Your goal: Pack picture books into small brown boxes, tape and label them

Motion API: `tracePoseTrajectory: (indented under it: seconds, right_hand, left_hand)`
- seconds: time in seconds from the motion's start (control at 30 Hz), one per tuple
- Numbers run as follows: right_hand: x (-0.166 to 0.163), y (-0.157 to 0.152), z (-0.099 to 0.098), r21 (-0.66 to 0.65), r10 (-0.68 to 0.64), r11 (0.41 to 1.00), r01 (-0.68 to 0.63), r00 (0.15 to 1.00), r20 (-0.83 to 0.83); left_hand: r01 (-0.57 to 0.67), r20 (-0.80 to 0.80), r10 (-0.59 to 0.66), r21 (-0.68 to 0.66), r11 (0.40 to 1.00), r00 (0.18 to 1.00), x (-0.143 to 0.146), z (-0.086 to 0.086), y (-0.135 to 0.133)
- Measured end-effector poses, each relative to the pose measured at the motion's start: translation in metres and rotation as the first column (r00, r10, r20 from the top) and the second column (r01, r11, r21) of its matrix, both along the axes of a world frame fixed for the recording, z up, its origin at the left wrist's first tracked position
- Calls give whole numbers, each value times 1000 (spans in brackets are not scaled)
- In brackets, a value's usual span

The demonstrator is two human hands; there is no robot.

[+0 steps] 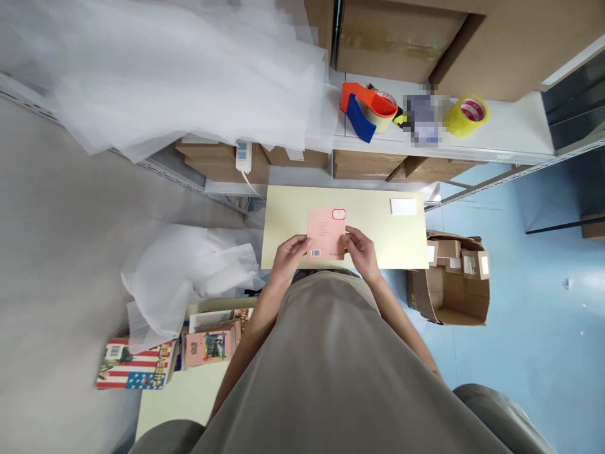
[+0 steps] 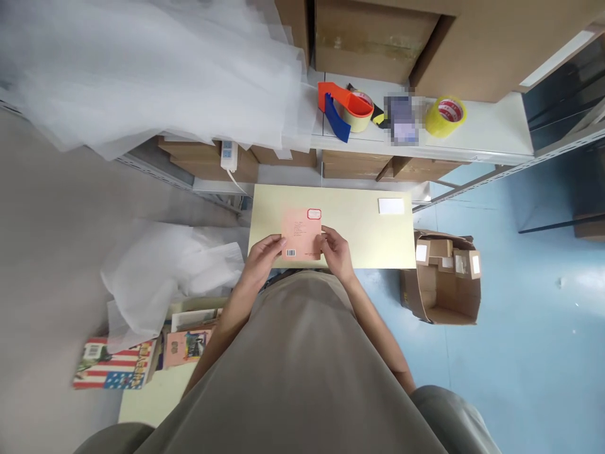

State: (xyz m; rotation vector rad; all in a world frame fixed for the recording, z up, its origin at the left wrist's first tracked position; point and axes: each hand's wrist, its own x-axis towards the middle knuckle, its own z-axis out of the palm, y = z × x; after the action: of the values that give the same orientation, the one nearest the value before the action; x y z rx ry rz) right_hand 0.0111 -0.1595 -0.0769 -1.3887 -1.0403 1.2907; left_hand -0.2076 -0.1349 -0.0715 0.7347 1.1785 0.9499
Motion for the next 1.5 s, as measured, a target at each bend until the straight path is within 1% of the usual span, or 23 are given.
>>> tracePoseTrajectory:
  seconds: [0.1,0.2,0.27,0.33,0.4,0.47,0.5,0.57,0.63,0.67,0.73,0.77,0.8,0.83,0.9,0.93,0.97,1.03,1.1,1.17,1.37,1.5]
  right_hand:
    - [9,0,-5,14,-4,1000,4,999,52]
    - [13,-1,-4,54,25,998,-32,991,128]
    - [13,-2,-4,38,80,996,-85,990,117]
    - [12,-3,-4,-1,141,990,-141,988,67]
    - [8,-4,-4,-32,174,984,-173,985,19]
    - [6,-7,-3,-48,167,985,-168,986,-13]
    - [5,-8,-3,-51,153,987,-154,988,-25]
    - [6,-10,-1,-40,106,993,-108,993,-48]
    - [12,-10,-1,-15,56,998,-57,996,-67]
    - [17,-9,0,-5,35,999,-35,997,-75]
    - [29,-7,1,12,-2,1000,3,997,-83]
    - [35,-5,2,20,-20,1000,22,996,-83]
    - [42,-4,4,27,-34,999,37,996,-80]
    - [49,-3,5,31,-41,999,43,996,-77]
    - [62,-2,10,27,-26,999,28,997,-75]
    - [67,-2,11,19,-11,1000,12,997,-82]
    - [71,-2,13,11,5,1000,-4,995,-95]
    - [77,-2,14,0,24,1000,-24,991,-128]
    - [79,-2,14,-13,29,999,-31,987,-160]
    - [81,-1,13,-28,35,999,-41,982,-187]
    - [85,4,12,-40,39,998,-50,968,-249]
    - [84,8,15,24,30,999,-25,973,-229]
  left_hand:
    - [-53,-38,53,5,999,998,11,1,-4]
    - [-106,-122,111,44,993,986,22,-2,-9]
    - [-123,-205,140,94,988,969,28,-5,-14]
    - [-110,-282,148,148,983,948,35,-7,-20]
    - [-69,-335,139,213,975,932,44,-8,-26]
    - [-6,-392,131,305,952,910,56,-7,-33]
    - [32,-434,137,360,933,890,63,-7,-35]
    - [114,-539,175,460,881,824,77,-5,-40]
    - [187,-614,221,529,828,757,89,-1,-42]
    - [221,-631,228,552,804,742,93,1,-42]
    - [264,-633,221,578,772,742,97,6,-40]
    - [260,-622,218,584,769,752,96,9,-37]
    - [232,-604,225,583,779,764,93,11,-34]
    - [181,-580,236,569,802,780,89,13,-30]
    - [50,-499,230,486,873,836,79,16,-21]
    - [0,-436,197,412,911,878,74,16,-17]
    - [-24,-357,146,326,945,923,69,16,-13]
    - [-1,-186,32,165,986,982,61,16,-6]
    - [42,-91,-35,77,996,995,58,16,-1]
    - [55,-90,-50,55,997,995,58,17,0]
    - [30,-150,-17,82,996,989,62,27,-1]
    - [33,-214,-3,138,990,977,63,35,0]
